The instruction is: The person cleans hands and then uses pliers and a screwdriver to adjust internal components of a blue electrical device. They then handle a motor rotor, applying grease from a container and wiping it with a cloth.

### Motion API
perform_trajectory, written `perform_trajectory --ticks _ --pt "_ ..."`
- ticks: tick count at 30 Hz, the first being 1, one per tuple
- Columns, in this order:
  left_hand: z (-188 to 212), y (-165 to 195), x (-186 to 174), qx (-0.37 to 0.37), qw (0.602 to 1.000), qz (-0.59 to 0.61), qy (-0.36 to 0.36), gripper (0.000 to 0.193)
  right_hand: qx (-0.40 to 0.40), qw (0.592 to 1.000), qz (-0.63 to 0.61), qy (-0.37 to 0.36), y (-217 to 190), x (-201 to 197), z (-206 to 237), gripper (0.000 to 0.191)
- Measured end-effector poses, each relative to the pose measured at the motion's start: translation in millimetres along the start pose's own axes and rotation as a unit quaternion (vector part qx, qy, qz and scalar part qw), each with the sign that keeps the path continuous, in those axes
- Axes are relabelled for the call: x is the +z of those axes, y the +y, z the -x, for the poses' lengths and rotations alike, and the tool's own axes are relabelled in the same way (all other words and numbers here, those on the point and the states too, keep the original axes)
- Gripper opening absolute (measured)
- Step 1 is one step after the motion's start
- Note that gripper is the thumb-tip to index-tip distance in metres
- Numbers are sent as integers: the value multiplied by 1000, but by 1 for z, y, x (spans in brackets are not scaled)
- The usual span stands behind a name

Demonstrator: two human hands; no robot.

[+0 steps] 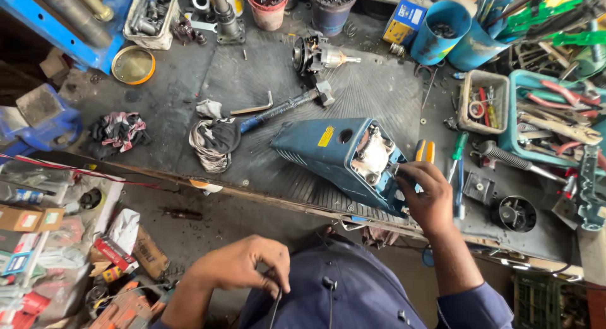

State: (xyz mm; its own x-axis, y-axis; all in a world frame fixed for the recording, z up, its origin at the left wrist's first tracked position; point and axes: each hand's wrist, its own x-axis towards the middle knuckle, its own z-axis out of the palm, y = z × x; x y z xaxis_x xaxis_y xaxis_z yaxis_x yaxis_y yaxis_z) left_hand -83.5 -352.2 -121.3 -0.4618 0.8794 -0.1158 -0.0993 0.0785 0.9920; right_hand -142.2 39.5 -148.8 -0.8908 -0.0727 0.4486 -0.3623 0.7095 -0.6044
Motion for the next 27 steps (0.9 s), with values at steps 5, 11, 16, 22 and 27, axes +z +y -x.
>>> perform_trajectory --ticks 5,11,16,22,27 --pt "-38 26 -29 26 993 -56 104 40 -52 997 -52 -5 8 -12 -13 46" --pt "-115 49 -59 217 820 -339 407 54 -33 997 -67 8 -25 -5 -40 98" --pt "-164 40 -96 219 829 -399 324 96 13 996 -62 -64 -61 9 -73 117" --pt "-160 -6 -140 190 851 -405 275 105 88 994 8 -63 -86 31 -83 123" --pt "-138 -38 -178 141 871 -389 266 112 64 995 62 -34 -89 38 -75 128"
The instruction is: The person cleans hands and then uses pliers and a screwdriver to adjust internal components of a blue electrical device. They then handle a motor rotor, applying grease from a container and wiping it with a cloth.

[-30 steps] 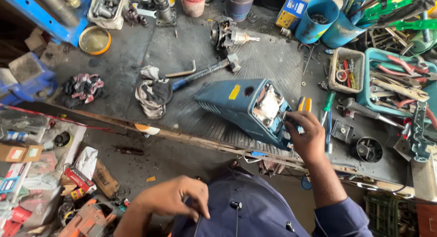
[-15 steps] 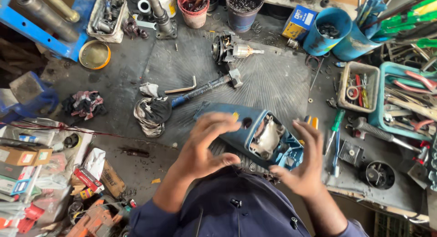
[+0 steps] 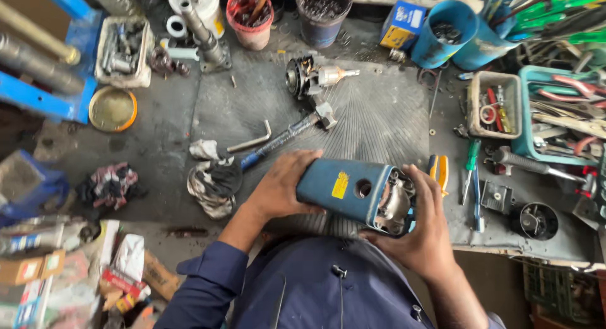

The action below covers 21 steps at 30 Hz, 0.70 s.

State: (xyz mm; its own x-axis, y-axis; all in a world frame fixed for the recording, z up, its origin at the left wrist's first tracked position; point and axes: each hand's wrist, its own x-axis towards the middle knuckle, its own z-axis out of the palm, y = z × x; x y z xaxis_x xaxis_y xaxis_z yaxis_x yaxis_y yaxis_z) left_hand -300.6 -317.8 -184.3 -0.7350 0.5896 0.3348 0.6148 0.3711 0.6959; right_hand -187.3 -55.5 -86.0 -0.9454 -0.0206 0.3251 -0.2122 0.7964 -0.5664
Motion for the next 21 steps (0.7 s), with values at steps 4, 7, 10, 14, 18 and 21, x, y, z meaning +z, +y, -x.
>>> perform_trajectory --ticks 4,7,10,14,18,21 --pt "3 -18 -10 38 999 7 -3 109 60 997 48 -17 9 10 13 134" --pt "6 -18 -17 42 999 -10 -8 107 51 997 -44 26 17 23 25 134" --pt "12 -14 -25 58 998 -31 -6 107 38 993 -102 48 26 31 31 137" --pt "9 -10 -29 79 997 -9 -22 109 26 998 -59 27 34 29 29 128" --pt "-5 -5 -29 59 994 43 -77 104 25 999 -19 -7 34 24 29 120" --pt "-19 6 -30 35 991 41 -120 99 40 997 59 -10 40 19 36 121"
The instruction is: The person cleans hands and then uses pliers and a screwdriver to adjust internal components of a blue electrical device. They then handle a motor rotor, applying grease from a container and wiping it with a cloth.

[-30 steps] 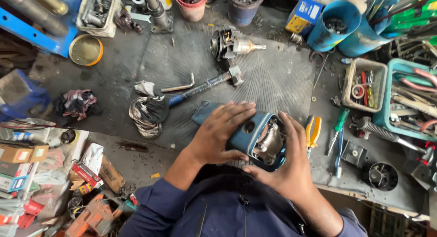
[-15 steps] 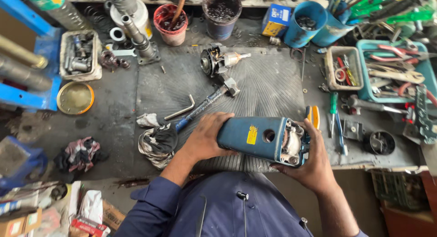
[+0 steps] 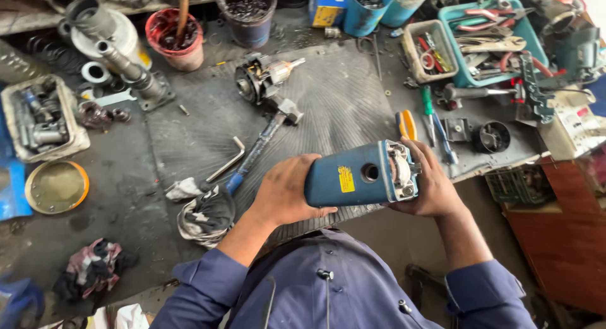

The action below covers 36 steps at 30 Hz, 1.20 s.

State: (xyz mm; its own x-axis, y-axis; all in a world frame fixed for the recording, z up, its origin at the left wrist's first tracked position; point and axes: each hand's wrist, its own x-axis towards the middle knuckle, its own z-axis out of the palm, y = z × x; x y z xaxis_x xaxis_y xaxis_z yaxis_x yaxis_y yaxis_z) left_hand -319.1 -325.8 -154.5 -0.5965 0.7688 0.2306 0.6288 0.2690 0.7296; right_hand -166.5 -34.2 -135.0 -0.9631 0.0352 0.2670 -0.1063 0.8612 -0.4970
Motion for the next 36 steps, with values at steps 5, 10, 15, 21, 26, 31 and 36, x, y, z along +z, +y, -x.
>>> perform_trajectory --ticks 5,10,15,21,26,31,36 --pt "-33 46 2 88 993 -73 29 108 -21 989 -124 77 45 5 24 107" --pt "-69 93 3 143 971 -181 -54 118 16 974 -224 11 96 14 61 68" --pt "-105 125 15 143 950 -247 -124 118 76 958 -273 -40 137 7 80 68" --pt "-140 148 29 130 942 -262 -164 118 70 857 -510 -24 168 -21 76 102" --pt "-143 147 46 121 942 -268 -161 116 83 919 -377 -79 177 -39 61 86" --pt "-106 95 18 101 947 -259 -163 105 7 954 -286 -91 188 -52 56 84" --pt "28 6 -101 -85 937 -336 -52 108 67 909 -398 -105 193 -44 67 83"
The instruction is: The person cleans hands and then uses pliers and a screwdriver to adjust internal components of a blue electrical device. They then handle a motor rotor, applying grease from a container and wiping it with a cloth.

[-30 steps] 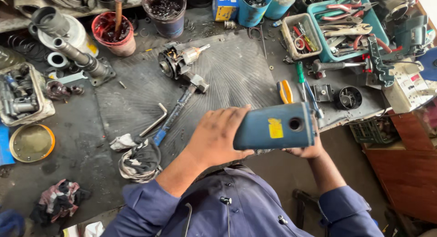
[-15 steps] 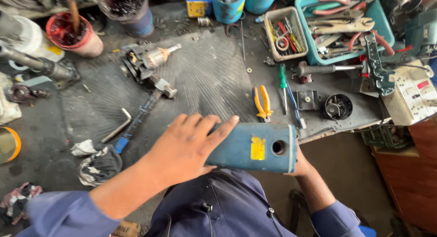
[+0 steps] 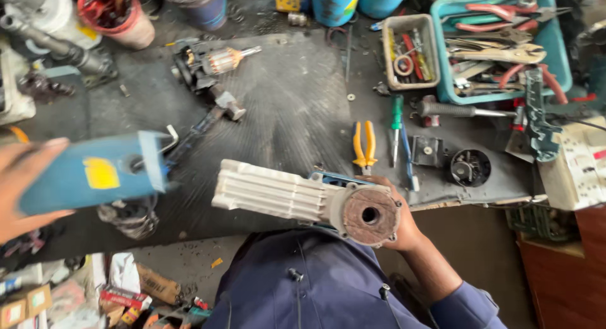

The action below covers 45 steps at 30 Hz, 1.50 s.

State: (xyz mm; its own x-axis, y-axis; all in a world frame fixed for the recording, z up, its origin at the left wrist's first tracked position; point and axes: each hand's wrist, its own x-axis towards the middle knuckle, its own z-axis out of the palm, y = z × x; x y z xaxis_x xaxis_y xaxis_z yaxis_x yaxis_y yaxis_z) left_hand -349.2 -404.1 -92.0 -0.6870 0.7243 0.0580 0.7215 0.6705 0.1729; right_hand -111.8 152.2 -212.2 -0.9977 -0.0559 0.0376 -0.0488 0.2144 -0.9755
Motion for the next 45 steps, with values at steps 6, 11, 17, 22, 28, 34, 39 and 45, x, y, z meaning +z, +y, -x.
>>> perform_trajectory --ticks 6,11,17,22,28,34,39,45 --pt "140 -35 -1 -161 972 49 165 106 -58 997 38 36 29 7 6 88" --pt "156 -27 -2 -405 854 260 197 89 -20 979 166 -113 41 21 9 55" --pt "152 -50 26 -535 418 685 265 51 50 979 178 -82 21 36 1 69" --pt "168 -63 52 -359 309 815 333 48 56 983 173 -5 9 59 1 82" --pt "187 -69 87 -60 321 930 171 61 44 977 162 132 5 88 24 100" --pt "172 -67 129 -64 249 927 273 58 -65 924 251 282 -35 115 30 110" --pt "65 -49 142 -48 231 955 178 63 -163 762 446 439 -89 139 30 105" --pt "-42 105 95 9 355 932 -72 76 -239 875 246 341 -141 198 63 87"
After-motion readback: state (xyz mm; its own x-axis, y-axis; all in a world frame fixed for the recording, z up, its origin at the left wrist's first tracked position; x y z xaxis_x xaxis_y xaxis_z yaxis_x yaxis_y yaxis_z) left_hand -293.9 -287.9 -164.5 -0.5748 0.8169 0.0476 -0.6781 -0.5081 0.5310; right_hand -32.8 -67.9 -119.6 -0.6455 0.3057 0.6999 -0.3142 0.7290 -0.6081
